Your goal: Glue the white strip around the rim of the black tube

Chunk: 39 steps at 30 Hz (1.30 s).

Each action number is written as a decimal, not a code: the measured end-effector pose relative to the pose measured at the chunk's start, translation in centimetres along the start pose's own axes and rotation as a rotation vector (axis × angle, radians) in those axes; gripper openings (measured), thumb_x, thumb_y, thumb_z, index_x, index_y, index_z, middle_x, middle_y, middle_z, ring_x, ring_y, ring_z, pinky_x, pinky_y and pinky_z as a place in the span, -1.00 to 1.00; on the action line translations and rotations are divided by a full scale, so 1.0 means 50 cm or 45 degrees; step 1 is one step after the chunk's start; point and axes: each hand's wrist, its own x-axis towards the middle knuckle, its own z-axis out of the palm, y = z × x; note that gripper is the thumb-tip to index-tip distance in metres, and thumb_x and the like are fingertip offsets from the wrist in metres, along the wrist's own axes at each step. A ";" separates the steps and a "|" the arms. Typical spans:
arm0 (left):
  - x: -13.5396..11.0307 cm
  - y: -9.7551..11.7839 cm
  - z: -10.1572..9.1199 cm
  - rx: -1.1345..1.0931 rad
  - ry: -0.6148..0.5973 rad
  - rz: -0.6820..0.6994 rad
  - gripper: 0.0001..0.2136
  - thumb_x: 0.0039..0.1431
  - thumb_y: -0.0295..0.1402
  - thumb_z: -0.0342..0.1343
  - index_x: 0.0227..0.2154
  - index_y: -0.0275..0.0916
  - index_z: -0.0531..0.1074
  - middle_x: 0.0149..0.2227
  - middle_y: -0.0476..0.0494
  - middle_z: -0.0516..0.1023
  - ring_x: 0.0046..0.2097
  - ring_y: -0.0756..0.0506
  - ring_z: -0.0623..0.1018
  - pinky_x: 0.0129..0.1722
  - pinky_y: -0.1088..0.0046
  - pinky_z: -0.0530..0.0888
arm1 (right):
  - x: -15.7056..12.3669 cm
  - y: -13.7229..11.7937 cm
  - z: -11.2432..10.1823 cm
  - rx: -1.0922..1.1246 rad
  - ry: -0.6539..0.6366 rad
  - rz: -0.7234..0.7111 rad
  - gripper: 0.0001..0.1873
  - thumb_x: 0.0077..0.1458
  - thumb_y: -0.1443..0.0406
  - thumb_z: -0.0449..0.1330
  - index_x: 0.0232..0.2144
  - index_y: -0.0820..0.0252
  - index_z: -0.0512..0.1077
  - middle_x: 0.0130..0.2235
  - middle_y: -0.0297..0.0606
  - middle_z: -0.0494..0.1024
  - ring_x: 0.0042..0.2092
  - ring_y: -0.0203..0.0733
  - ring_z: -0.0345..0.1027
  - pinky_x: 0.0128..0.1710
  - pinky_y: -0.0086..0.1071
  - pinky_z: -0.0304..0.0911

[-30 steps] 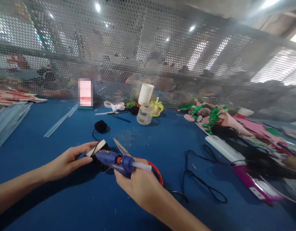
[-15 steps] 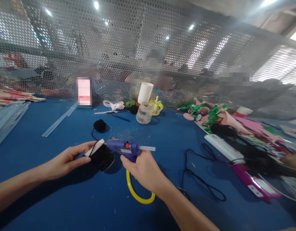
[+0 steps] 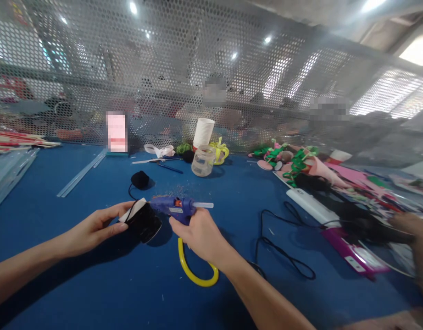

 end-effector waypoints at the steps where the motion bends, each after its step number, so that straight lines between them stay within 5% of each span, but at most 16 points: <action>1: 0.000 0.000 0.000 0.002 0.003 -0.005 -0.83 0.14 -0.30 -0.07 -0.37 -0.29 0.36 0.14 -0.23 0.21 0.15 -0.19 0.21 0.10 0.29 0.16 | 0.000 -0.001 0.000 -0.003 0.007 0.009 -0.82 0.00 0.23 0.05 -0.49 0.23 0.36 -0.76 -0.51 0.18 -0.72 -0.41 0.06 -0.72 -0.50 0.05; 12: -0.001 0.006 0.001 0.030 0.032 -0.022 -0.84 0.13 -0.31 -0.07 -0.41 -0.28 0.32 0.14 -0.25 0.21 0.14 -0.18 0.23 0.07 0.30 0.21 | 0.016 0.007 -0.014 0.213 0.088 0.092 -0.80 -0.11 0.24 0.13 -0.63 0.19 0.23 -0.76 -0.51 0.19 -0.70 -0.42 0.07 -0.67 -0.50 0.09; 16: -0.003 0.016 0.000 0.086 0.047 0.017 -0.86 0.13 -0.33 -0.07 -0.48 -0.26 0.27 0.12 -0.26 0.23 0.14 -0.17 0.23 0.06 0.28 0.23 | 0.046 0.027 -0.033 0.384 0.305 0.149 -0.80 -0.19 0.21 0.19 -0.53 0.23 0.31 -0.61 -0.39 0.38 -0.57 -0.38 0.22 -0.57 -0.50 0.17; 20: -0.007 0.027 -0.001 0.237 0.009 0.108 -0.87 0.14 -0.38 -0.10 -0.47 -0.27 0.26 0.11 -0.31 0.24 0.14 -0.16 0.23 0.05 0.24 0.23 | 0.079 0.055 -0.034 0.288 0.275 0.217 -0.73 -0.13 0.15 0.15 -0.61 0.28 0.34 -0.55 -0.26 0.43 -0.57 -0.37 0.24 -0.60 -0.49 0.17; 25: -0.011 0.035 0.000 0.351 0.013 0.193 -0.88 0.13 -0.44 -0.10 -0.50 -0.26 0.23 0.10 -0.35 0.24 0.13 -0.17 0.23 0.02 0.24 0.27 | 0.110 0.088 -0.024 0.056 0.273 0.324 -0.66 -0.05 0.11 0.08 -0.69 0.21 0.25 -0.72 -0.37 0.31 -0.73 -0.38 0.15 -0.69 -0.48 0.13; 29: -0.015 0.040 0.001 0.462 -0.032 0.242 -0.89 0.13 -0.49 -0.10 -0.49 -0.27 0.24 0.09 -0.33 0.24 0.13 -0.17 0.22 0.02 0.25 0.27 | 0.127 0.094 -0.032 -0.206 0.319 0.349 -0.62 -0.04 0.15 0.10 -0.77 0.16 0.19 -0.76 -0.31 0.30 -0.60 -0.19 0.33 -0.54 -0.37 0.21; 31: -0.016 0.041 0.002 0.514 -0.043 0.267 -0.88 0.12 -0.50 -0.10 -0.49 -0.27 0.25 0.09 -0.33 0.24 0.12 -0.18 0.22 0.02 0.25 0.27 | 0.126 0.081 -0.037 -0.334 0.387 0.314 -0.65 -0.06 0.21 0.14 -0.78 0.17 0.21 -0.64 -0.14 0.40 -0.34 0.00 0.40 -0.33 -0.24 0.21; 34: -0.016 0.040 0.004 0.569 -0.033 0.299 -0.89 0.13 -0.51 -0.11 -0.48 -0.28 0.26 0.08 -0.34 0.24 0.12 -0.19 0.22 0.02 0.23 0.26 | 0.108 0.035 -0.035 -0.453 0.460 0.180 -0.81 -0.07 0.28 0.16 -0.64 0.23 0.32 -0.31 0.05 0.45 -0.05 0.12 0.22 -0.11 -0.11 0.07; 37: -0.014 0.040 0.007 0.595 -0.031 0.327 -0.89 0.14 -0.50 -0.12 -0.45 -0.28 0.27 0.08 -0.35 0.23 0.11 -0.20 0.23 0.01 0.21 0.25 | 0.080 -0.025 -0.014 -0.420 0.324 -0.076 -0.82 -0.01 0.21 0.11 -0.52 0.19 0.38 -0.22 -0.15 0.43 -0.11 -0.14 0.27 -0.11 -0.31 0.13; 39: -0.014 0.042 0.007 0.610 -0.029 0.340 -0.89 0.14 -0.49 -0.12 -0.44 -0.29 0.28 0.05 -0.36 0.25 0.08 -0.21 0.25 0.00 0.19 0.26 | 0.067 -0.059 0.008 -0.270 0.090 -0.375 -0.76 0.04 0.18 0.06 -0.50 0.21 0.40 -0.18 -0.15 0.41 -0.14 -0.19 0.29 -0.18 -0.35 0.19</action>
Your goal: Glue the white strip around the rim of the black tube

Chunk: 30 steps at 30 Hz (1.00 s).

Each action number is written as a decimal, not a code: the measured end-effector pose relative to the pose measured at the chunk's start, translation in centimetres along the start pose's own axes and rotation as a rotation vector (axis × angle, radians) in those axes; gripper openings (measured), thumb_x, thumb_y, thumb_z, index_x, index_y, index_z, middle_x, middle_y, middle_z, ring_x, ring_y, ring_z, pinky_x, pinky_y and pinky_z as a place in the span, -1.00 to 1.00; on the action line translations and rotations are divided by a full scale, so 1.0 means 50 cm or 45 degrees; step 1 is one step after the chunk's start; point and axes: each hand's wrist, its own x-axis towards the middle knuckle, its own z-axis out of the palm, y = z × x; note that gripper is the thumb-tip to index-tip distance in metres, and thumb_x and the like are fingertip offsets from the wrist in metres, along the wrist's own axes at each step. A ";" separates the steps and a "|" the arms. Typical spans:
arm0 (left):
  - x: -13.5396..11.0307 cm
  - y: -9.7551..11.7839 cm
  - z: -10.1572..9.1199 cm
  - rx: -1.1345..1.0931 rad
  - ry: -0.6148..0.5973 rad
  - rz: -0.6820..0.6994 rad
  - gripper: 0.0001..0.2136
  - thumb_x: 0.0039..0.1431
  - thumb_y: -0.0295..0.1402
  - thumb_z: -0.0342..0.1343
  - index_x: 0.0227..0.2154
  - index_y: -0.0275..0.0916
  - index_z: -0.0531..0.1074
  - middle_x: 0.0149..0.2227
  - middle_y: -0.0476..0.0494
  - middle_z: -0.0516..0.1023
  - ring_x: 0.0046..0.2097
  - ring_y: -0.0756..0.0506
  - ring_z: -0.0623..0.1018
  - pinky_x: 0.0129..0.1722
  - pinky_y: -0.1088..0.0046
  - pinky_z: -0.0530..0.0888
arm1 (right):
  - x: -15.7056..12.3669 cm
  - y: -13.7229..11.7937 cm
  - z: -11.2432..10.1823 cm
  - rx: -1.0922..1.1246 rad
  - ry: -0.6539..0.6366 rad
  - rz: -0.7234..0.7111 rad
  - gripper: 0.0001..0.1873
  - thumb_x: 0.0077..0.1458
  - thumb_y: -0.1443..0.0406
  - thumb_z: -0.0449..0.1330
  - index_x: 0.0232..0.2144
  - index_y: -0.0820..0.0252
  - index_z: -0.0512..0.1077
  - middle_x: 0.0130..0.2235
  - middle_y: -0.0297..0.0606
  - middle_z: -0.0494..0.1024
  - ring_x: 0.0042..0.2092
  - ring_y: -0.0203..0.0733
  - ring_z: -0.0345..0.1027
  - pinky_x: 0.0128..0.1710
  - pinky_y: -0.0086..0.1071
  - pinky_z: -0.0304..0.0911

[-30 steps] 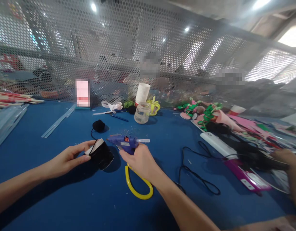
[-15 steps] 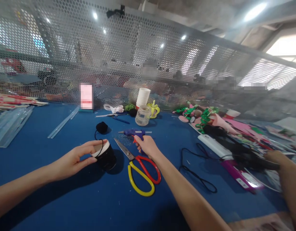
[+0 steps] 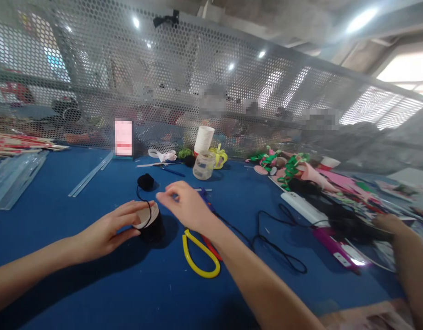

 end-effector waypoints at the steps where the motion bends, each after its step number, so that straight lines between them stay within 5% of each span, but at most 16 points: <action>1: 0.001 0.001 0.000 0.007 -0.001 0.007 -0.88 0.14 -0.49 -0.12 -0.44 -0.29 0.28 0.03 -0.36 0.28 0.06 -0.21 0.27 0.00 0.19 0.26 | 0.000 -0.015 0.009 0.020 -0.036 -0.065 -0.74 0.04 0.17 0.06 -0.51 0.22 0.40 -0.16 -0.13 0.39 -0.12 -0.18 0.28 -0.17 -0.33 0.19; 5: 0.002 0.002 -0.002 0.017 -0.005 0.050 -0.89 0.13 -0.49 -0.12 -0.42 -0.29 0.30 -0.14 -0.29 0.40 -0.02 -0.17 0.35 0.02 0.19 0.22 | 0.010 -0.040 0.040 -0.050 -0.212 -0.098 -0.69 0.04 0.21 0.07 -0.65 0.26 0.37 -0.16 -0.06 0.39 -0.11 -0.10 0.27 -0.09 -0.22 0.11; 8: 0.000 -0.001 -0.003 -0.025 -0.010 0.018 -0.89 0.14 -0.47 -0.12 -0.41 -0.29 0.31 -0.10 -0.29 0.38 0.00 -0.17 0.34 0.02 0.23 0.24 | 0.011 -0.039 0.042 0.185 -0.273 -0.030 -0.77 0.02 0.32 0.08 -0.63 0.26 0.36 -0.14 -0.11 0.38 -0.14 -0.18 0.31 -0.15 -0.29 0.17; 17: 0.005 -0.003 -0.018 -0.604 -0.063 -0.261 -0.87 0.15 -0.40 -0.09 -0.36 -0.28 0.33 0.11 -0.22 0.25 0.10 -0.13 0.28 0.07 0.32 0.20 | -0.037 -0.009 0.013 0.579 0.062 0.124 -0.82 -0.06 0.25 0.14 -0.60 0.22 0.31 -0.25 -0.24 0.39 -0.23 -0.26 0.30 -0.20 -0.36 0.19; 30: 0.004 0.007 -0.025 -0.908 -0.166 -0.212 -0.86 0.15 -0.41 -0.08 -0.35 -0.28 0.38 0.10 -0.15 0.27 0.09 -0.16 0.29 0.07 0.32 0.19 | -0.060 0.021 0.035 0.814 0.072 0.271 -0.75 -0.10 0.15 0.18 -0.57 0.22 0.28 -0.33 -0.25 0.47 -0.28 -0.26 0.30 -0.22 -0.34 0.17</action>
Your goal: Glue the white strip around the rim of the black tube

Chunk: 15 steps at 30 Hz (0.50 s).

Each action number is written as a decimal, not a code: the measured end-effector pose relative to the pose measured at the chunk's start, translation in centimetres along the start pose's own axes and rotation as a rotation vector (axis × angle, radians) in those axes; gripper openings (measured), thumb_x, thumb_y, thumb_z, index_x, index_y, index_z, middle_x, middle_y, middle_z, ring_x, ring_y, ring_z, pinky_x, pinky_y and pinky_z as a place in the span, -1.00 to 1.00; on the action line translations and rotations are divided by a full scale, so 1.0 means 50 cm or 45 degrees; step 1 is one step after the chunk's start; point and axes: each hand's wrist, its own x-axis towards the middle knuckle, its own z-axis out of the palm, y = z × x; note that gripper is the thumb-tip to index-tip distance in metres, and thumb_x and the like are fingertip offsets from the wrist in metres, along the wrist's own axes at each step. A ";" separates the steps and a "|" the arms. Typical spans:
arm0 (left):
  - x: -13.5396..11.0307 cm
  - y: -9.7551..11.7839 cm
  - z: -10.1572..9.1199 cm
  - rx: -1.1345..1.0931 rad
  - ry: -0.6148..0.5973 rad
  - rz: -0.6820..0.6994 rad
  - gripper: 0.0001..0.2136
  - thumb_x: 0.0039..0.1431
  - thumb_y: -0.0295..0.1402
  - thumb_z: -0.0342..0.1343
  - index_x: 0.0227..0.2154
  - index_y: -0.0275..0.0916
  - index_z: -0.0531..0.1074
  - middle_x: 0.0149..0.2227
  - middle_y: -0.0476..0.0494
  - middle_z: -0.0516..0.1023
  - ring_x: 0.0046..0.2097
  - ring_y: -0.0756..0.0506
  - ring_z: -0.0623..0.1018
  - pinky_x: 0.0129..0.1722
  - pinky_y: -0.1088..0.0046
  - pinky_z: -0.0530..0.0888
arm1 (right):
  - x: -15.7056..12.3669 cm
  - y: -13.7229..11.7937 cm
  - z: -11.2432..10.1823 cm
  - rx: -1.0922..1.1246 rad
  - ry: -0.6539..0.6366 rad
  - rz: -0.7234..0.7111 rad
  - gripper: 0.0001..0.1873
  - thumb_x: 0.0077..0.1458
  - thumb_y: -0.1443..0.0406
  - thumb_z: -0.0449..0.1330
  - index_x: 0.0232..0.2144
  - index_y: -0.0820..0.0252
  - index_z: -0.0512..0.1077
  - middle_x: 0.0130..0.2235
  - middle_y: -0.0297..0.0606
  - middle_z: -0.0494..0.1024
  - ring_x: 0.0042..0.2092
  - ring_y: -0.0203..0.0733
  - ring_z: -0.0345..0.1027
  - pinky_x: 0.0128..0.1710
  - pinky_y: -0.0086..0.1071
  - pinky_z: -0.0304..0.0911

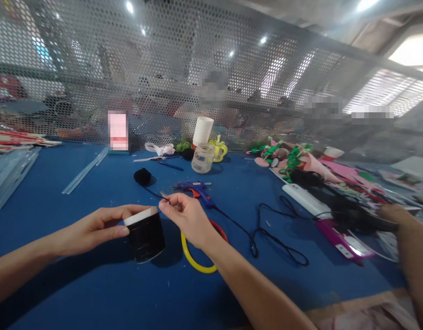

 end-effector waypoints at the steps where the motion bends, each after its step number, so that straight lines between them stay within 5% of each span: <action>1: 0.000 0.000 0.000 -0.026 -0.008 0.006 -0.86 0.15 -0.41 -0.07 -0.36 -0.28 0.38 0.10 -0.14 0.28 0.09 -0.16 0.29 0.06 0.32 0.20 | 0.000 0.002 0.000 0.028 -0.006 0.013 -0.75 -0.11 0.15 0.18 -0.57 0.22 0.28 -0.32 -0.25 0.47 -0.28 -0.26 0.31 -0.21 -0.33 0.17; 8: 0.000 0.002 0.000 -0.164 -0.039 0.010 -0.87 0.14 -0.39 -0.04 -0.40 -0.27 0.40 0.10 -0.15 0.27 0.13 -0.20 0.23 0.07 0.29 0.18 | -0.008 0.006 0.004 0.250 -0.119 0.059 -0.79 -0.06 0.24 0.18 -0.59 0.20 0.24 -0.28 -0.27 0.51 -0.17 -0.28 0.31 -0.11 -0.36 0.12; 15: -0.002 0.005 -0.004 -0.291 -0.075 0.021 -0.83 0.13 -0.29 -0.01 -0.42 -0.26 0.40 -0.01 -0.15 0.31 0.01 -0.15 0.32 0.01 0.31 0.24 | -0.011 0.006 0.007 0.321 -0.128 0.062 -0.81 -0.08 0.27 0.21 -0.59 0.20 0.26 -0.39 -0.38 0.48 -0.32 -0.36 0.30 -0.26 -0.45 0.14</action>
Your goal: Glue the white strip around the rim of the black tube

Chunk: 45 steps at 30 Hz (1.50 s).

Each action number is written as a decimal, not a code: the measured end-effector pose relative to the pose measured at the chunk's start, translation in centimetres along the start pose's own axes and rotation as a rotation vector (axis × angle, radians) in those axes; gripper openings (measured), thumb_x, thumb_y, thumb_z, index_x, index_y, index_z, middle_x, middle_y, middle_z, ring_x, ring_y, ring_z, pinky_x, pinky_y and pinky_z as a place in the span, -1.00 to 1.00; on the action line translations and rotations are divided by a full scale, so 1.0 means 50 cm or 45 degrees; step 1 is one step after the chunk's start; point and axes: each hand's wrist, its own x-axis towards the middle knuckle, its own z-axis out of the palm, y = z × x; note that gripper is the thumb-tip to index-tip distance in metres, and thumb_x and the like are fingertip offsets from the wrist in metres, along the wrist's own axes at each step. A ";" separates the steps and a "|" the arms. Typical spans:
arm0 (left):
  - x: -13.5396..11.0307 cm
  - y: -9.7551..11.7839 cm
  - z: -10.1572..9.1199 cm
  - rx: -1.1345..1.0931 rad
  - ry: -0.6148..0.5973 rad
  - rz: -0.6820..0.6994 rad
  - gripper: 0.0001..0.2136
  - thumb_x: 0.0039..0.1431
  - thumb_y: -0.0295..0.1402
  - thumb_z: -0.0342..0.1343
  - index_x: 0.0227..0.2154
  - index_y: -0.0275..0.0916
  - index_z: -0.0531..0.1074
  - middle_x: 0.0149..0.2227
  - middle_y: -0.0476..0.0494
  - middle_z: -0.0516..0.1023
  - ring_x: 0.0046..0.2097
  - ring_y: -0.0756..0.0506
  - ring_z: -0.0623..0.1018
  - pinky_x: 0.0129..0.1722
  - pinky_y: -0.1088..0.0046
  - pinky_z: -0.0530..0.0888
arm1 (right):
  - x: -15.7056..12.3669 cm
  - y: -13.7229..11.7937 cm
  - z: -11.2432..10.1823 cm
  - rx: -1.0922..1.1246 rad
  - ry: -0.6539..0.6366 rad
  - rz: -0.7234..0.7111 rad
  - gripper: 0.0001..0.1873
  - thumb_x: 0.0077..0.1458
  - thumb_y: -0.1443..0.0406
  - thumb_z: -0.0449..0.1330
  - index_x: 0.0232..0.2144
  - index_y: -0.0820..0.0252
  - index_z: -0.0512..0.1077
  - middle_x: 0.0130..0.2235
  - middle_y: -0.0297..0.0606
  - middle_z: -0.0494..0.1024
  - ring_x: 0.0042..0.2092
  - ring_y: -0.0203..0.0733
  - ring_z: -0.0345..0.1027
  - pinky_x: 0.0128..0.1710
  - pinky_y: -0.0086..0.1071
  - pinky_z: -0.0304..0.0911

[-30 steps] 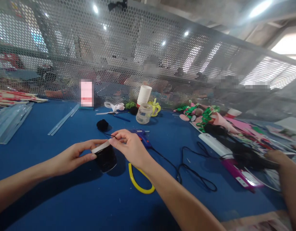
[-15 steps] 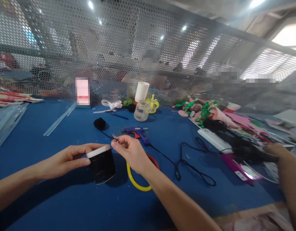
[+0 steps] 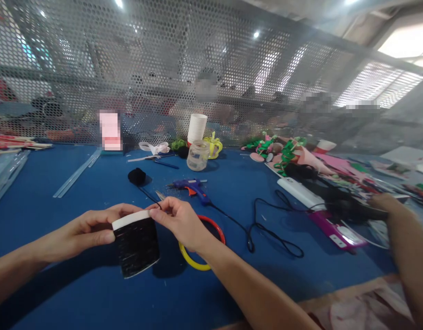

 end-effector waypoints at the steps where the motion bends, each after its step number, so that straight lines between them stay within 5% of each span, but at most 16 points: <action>1: 0.000 0.000 0.000 -0.013 0.007 0.003 -0.82 0.12 -0.28 0.00 -0.44 -0.27 0.40 -0.05 -0.16 0.33 -0.02 -0.14 0.34 -0.01 0.30 0.25 | 0.000 0.000 0.000 0.026 -0.003 0.005 -0.81 -0.08 0.28 0.21 -0.59 0.20 0.26 -0.39 -0.39 0.47 -0.33 -0.37 0.29 -0.27 -0.46 0.14; 9: 0.002 -0.009 -0.005 -0.031 0.022 0.018 -0.80 0.09 -0.23 0.02 -0.43 -0.26 0.42 -0.12 -0.14 0.30 -0.06 -0.13 0.32 -0.03 0.30 0.24 | 0.004 0.007 -0.018 0.130 -0.196 -0.009 -0.79 -0.09 0.29 0.21 -0.59 0.20 0.23 -0.40 -0.38 0.40 -0.36 -0.37 0.22 -0.32 -0.45 0.11; 19: 0.010 -0.047 -0.019 0.316 0.119 -0.091 -0.88 0.13 -0.35 -0.06 -0.34 -0.24 0.33 0.02 -0.18 0.26 0.02 -0.13 0.31 0.03 0.29 0.21 | 0.010 0.003 -0.024 -0.562 -0.076 -0.313 -0.84 -0.02 0.32 0.12 -0.57 0.17 0.20 -0.38 -0.28 0.37 -0.31 -0.26 0.25 -0.28 -0.35 0.17; 24: 0.016 -0.027 -0.004 0.535 0.191 -0.157 -0.86 0.00 -0.40 0.03 -0.32 -0.24 0.31 0.10 -0.20 0.21 0.14 -0.17 0.20 0.09 0.26 0.14 | 0.012 0.003 -0.008 -0.863 -0.013 -0.434 -0.85 -0.01 0.38 0.10 -0.56 0.16 0.20 -0.42 -0.31 0.37 -0.35 -0.26 0.25 -0.30 -0.35 0.17; 34: 0.039 -0.014 0.052 0.577 0.491 -0.118 -0.91 -0.03 -0.38 0.01 -0.52 -0.28 0.35 -0.10 -0.21 0.41 -0.10 -0.15 0.43 -0.10 0.33 0.34 | -0.007 -0.002 0.033 -0.996 0.081 -0.559 -0.84 0.00 0.43 0.11 -0.55 0.16 0.21 -0.41 -0.32 0.38 -0.31 -0.26 0.26 -0.30 -0.37 0.20; 45: 0.038 -0.040 0.051 0.556 0.608 0.006 -0.93 -0.04 -0.38 0.06 -0.55 -0.25 0.36 -0.12 -0.21 0.44 0.06 -0.19 0.29 0.07 0.19 0.19 | -0.004 0.001 0.031 -1.056 0.040 -0.739 -0.85 0.02 0.46 0.08 -0.51 0.16 0.22 -0.37 -0.28 0.38 -0.27 -0.24 0.24 -0.25 -0.34 0.22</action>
